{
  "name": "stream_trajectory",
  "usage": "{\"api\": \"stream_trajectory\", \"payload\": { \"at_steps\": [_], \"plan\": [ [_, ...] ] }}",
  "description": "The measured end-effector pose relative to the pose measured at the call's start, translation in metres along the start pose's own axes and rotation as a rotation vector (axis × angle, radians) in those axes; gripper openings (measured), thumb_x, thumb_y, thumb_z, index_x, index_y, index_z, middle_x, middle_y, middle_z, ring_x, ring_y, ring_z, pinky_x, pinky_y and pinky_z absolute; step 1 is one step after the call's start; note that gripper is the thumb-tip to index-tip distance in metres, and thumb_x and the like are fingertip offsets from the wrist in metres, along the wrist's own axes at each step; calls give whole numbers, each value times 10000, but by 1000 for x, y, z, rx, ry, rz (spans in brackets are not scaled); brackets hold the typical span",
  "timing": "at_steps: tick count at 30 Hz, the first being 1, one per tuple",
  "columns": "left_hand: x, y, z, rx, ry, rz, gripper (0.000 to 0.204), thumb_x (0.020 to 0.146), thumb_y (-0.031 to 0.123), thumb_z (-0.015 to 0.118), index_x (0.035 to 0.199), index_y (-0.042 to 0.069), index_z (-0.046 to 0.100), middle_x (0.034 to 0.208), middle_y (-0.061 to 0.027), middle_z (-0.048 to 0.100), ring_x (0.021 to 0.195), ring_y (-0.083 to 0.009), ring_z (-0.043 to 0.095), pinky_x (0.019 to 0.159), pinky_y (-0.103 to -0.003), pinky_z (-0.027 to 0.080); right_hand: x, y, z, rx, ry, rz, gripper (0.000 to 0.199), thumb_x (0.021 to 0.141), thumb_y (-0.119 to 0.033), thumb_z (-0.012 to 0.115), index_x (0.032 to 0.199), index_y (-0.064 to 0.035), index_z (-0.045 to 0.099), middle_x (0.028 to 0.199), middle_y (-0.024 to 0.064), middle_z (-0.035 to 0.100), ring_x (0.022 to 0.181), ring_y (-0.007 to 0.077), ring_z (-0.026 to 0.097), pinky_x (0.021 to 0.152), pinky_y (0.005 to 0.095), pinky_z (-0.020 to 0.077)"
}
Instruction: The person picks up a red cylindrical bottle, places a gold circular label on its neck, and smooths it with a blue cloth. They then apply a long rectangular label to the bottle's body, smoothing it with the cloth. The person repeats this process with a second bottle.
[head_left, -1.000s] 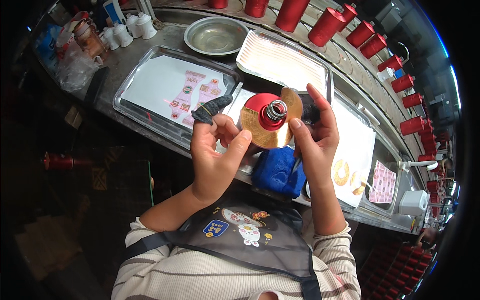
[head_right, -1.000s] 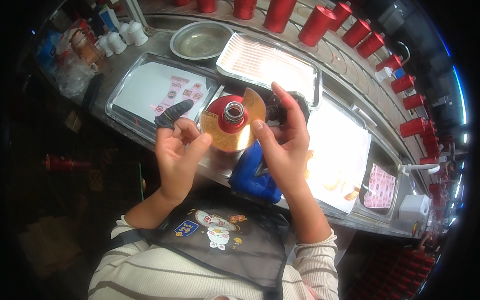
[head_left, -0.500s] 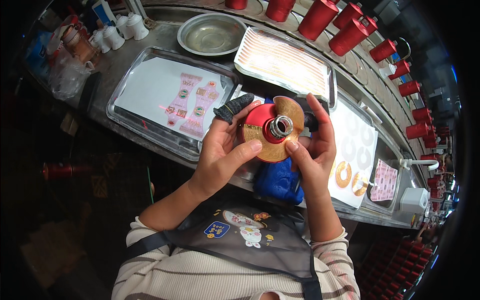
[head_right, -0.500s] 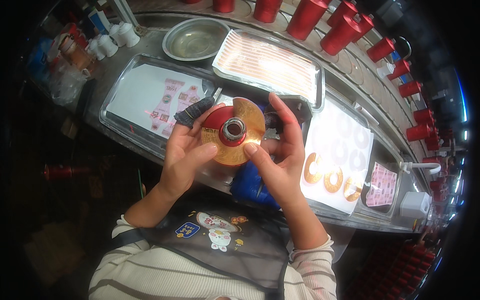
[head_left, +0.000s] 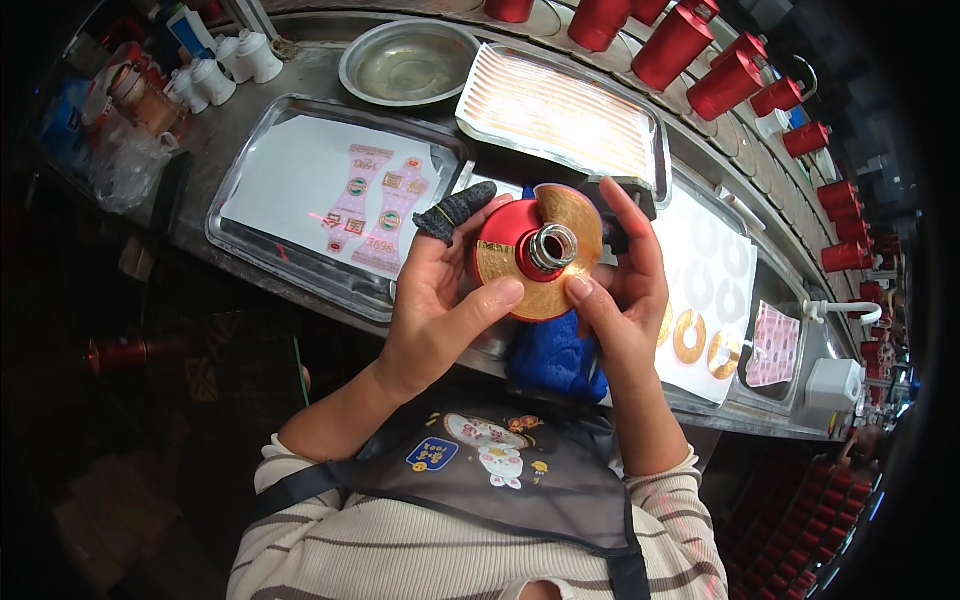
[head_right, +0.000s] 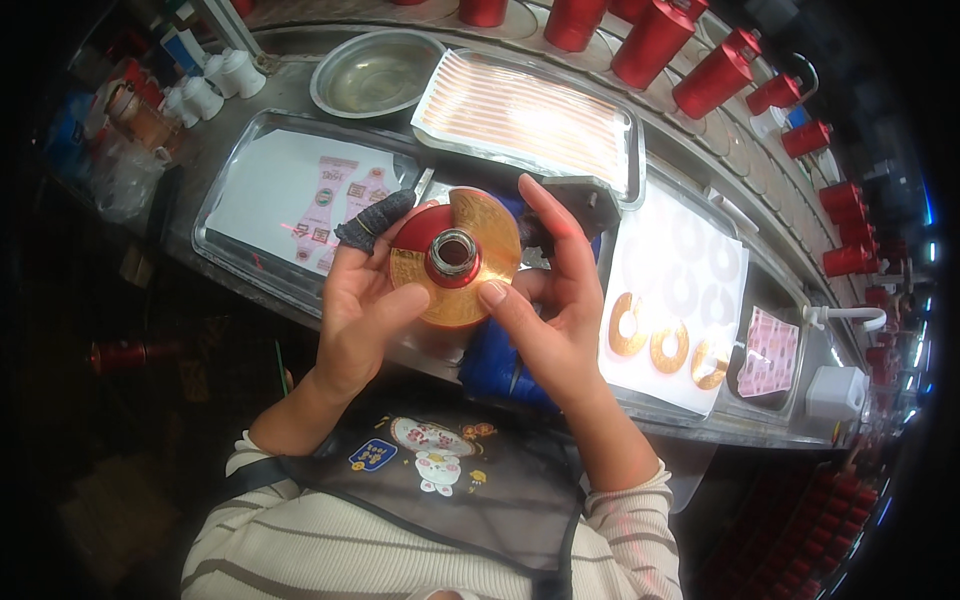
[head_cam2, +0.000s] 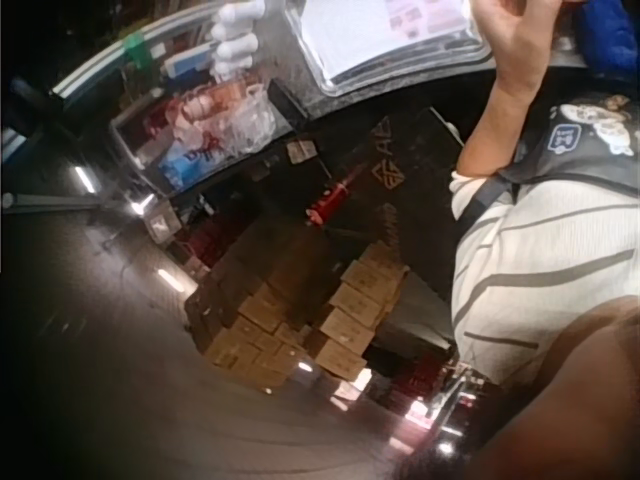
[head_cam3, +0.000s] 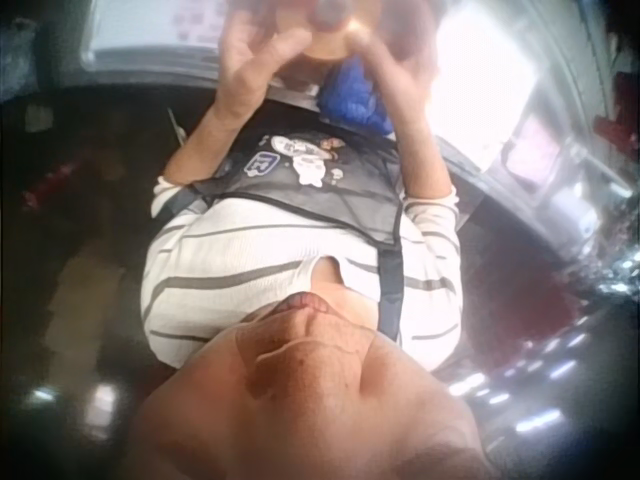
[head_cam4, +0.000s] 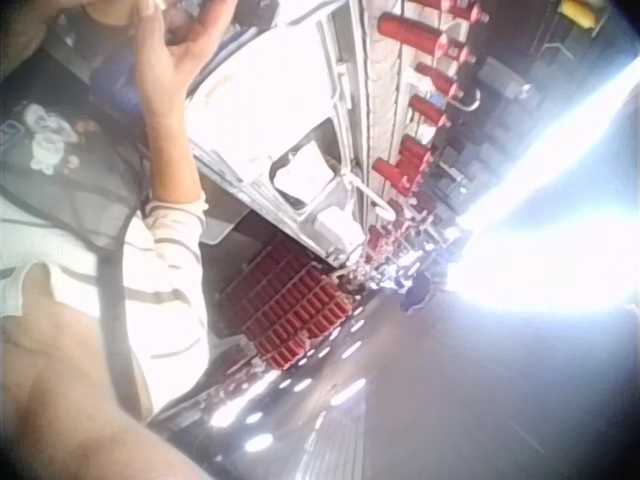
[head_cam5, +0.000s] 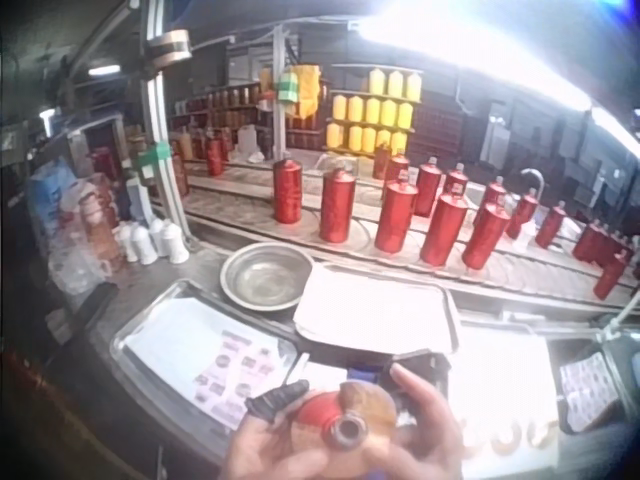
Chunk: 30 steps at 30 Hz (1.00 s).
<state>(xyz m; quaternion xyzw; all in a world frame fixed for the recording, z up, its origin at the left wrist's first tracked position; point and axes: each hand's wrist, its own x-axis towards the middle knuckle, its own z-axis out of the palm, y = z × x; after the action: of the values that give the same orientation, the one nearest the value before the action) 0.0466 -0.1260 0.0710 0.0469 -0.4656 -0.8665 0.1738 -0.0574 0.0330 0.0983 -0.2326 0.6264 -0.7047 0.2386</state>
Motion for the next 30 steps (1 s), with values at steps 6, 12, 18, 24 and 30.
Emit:
{"api": "stream_trajectory", "payload": {
  "at_steps": [6, 12, 18, 24, 30],
  "plan": [
    [1, 0, 1, -8, -14, 9, 682, 926, 22, 666, 1484, -76, 286, 1499, -211, 416, 1374, -228, 459, 1172, -379, 358, 0, 8, -2, -19, 6, -57, 749, 876, -74, 728, 1520, 16, 357, 1571, 144, 383, 729, 10, 586, 617, 155, 457],
    [1, 0, 2, -4, 1, -7, 657, 929, 17, 660, 1469, -80, 300, 1507, -219, 409, 1376, -229, 458, 1174, -381, 356, 1, 3, -1, -3, 3, -32, 741, 881, -84, 721, 1518, 15, 357, 1585, 149, 369, 750, 20, 606, 633, 162, 475],
    [1, -2, 2, 5, 5, 18, 664, 940, 29, 644, 1493, -62, 288, 1507, -207, 413, 1375, -227, 458, 1172, -375, 357, 2, 6, -2, -8, -7, -40, 730, 882, -81, 711, 1517, 9, 361, 1573, 146, 379, 839, 54, 647, 687, 177, 511],
    [0, -3, 4, -4, 8, 17, 662, 943, 23, 633, 1502, -56, 288, 1499, -195, 420, 1365, -221, 465, 1159, -371, 372, 3, 4, 5, -30, 33, -69, 695, 889, -41, 685, 1510, 10, 376, 1511, 133, 424, 931, 103, 672, 746, 201, 536],
    [-1, -5, 2, -27, 40, -7, 643, 950, 44, 627, 1503, -36, 308, 1480, -178, 437, 1348, -215, 477, 1151, -370, 378, 2, -5, 8, -52, 31, -18, 686, 899, -7, 661, 1518, 13, 364, 1483, 127, 440, 1008, 142, 677, 834, 233, 543]
  ]
}}
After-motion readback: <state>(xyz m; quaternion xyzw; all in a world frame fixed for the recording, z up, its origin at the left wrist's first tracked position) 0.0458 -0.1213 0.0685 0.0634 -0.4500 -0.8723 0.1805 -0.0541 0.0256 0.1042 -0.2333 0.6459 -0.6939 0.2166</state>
